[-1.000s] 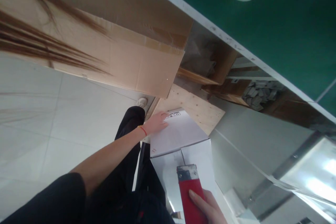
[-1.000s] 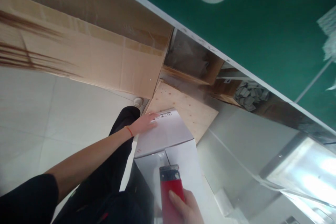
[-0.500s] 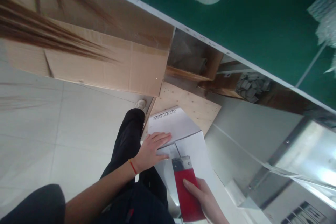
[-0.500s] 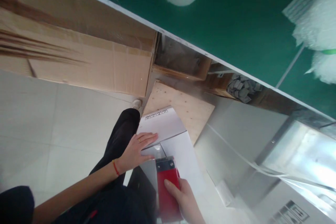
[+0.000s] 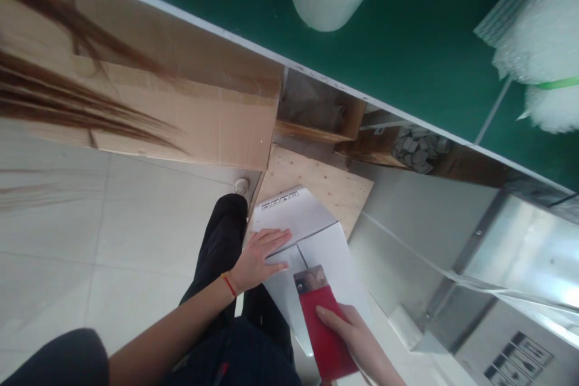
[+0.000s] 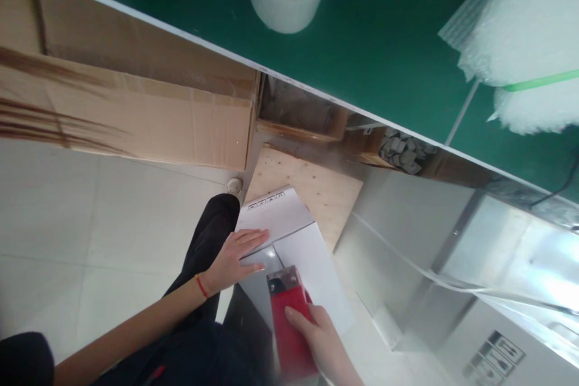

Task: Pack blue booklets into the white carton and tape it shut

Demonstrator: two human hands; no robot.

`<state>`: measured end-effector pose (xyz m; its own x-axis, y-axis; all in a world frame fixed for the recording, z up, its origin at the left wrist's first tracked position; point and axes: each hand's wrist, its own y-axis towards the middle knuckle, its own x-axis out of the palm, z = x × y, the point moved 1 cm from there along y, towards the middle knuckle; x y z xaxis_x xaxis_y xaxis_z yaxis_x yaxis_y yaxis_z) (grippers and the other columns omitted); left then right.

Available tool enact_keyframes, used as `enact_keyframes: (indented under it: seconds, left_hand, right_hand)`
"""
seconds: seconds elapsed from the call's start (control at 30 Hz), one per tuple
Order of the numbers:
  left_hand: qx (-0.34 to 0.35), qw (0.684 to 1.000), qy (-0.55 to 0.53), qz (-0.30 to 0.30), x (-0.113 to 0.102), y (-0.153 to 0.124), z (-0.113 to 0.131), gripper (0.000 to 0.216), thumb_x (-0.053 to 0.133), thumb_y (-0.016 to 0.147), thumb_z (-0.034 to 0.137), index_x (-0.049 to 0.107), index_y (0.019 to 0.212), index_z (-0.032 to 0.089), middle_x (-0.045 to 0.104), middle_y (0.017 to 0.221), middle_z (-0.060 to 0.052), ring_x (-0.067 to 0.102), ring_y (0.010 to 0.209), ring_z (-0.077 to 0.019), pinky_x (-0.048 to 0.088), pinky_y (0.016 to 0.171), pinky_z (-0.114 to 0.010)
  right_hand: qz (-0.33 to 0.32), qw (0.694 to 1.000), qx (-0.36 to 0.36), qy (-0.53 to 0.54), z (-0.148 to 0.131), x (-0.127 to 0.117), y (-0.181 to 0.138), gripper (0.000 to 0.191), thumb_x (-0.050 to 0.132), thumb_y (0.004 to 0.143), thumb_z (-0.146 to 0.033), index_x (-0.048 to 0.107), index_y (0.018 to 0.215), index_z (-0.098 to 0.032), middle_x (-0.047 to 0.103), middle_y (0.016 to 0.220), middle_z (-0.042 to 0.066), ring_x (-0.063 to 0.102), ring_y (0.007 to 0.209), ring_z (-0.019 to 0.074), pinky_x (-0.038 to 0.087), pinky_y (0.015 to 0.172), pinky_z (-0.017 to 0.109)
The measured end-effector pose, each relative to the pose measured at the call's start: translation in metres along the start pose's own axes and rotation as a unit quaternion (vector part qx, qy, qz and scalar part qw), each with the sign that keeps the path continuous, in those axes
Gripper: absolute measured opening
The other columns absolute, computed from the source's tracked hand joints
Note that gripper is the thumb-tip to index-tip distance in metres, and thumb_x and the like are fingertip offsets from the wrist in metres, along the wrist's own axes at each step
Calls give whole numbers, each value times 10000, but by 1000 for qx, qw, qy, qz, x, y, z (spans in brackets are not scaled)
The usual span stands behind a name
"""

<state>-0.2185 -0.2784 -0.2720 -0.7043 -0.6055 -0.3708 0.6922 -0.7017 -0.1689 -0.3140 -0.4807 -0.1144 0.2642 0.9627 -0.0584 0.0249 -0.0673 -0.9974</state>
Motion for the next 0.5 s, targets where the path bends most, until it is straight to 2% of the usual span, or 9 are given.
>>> enact_keyframes:
  seconds: [0.1,0.2,0.3,0.37,0.43,0.5]
  left_hand:
    - [28,999,16,3,-1,-1,0,599,576,1011,582,473,1499,251,563,1476,-58,533,1311,-273,445,1053,-448]
    - [59,997,53,-20,-6,0,6,608,489,1050,562,403,1530,198,514,1518,-95,480,1388,-262,454,1093,-443]
    - [106,984,126,-62,-14,9,18,649,561,1051,356,271,1581,121,378,1606,-145,333,1501,-253,394,1193,-439]
    - [162,964,181,-105,-19,20,27,785,645,986,227,182,1605,91,280,1648,-161,198,1556,-255,316,1255,-447]
    - [222,940,208,-157,-21,32,31,941,737,917,243,128,1616,84,247,1659,-159,115,1573,-254,258,1284,-451]
    - [259,920,217,-198,-20,43,31,1052,789,877,351,97,1619,76,249,1658,-163,89,1576,-254,231,1293,-454]
  right_hand:
    - [1,1000,13,-16,1,-3,19,734,841,514,-774,670,744,-98,635,635,75,544,542,161,333,541,259]
    - [-15,1000,12,-11,-2,-2,27,695,843,528,-730,673,763,-98,663,673,97,570,564,178,364,567,276]
    - [-15,1000,3,-11,-4,-1,27,655,826,550,-694,678,771,-95,674,690,101,578,584,180,384,594,278]
    - [-12,1000,-4,-14,-4,-1,26,640,803,552,-689,674,763,-99,670,678,96,572,576,179,382,591,279]
    - [-19,1000,-19,-16,-3,-3,23,614,781,579,-673,685,782,-102,680,699,95,577,584,179,384,595,279]
    - [-30,999,-37,-21,0,-7,19,571,770,615,-648,700,793,-110,690,720,92,582,600,182,389,599,278]
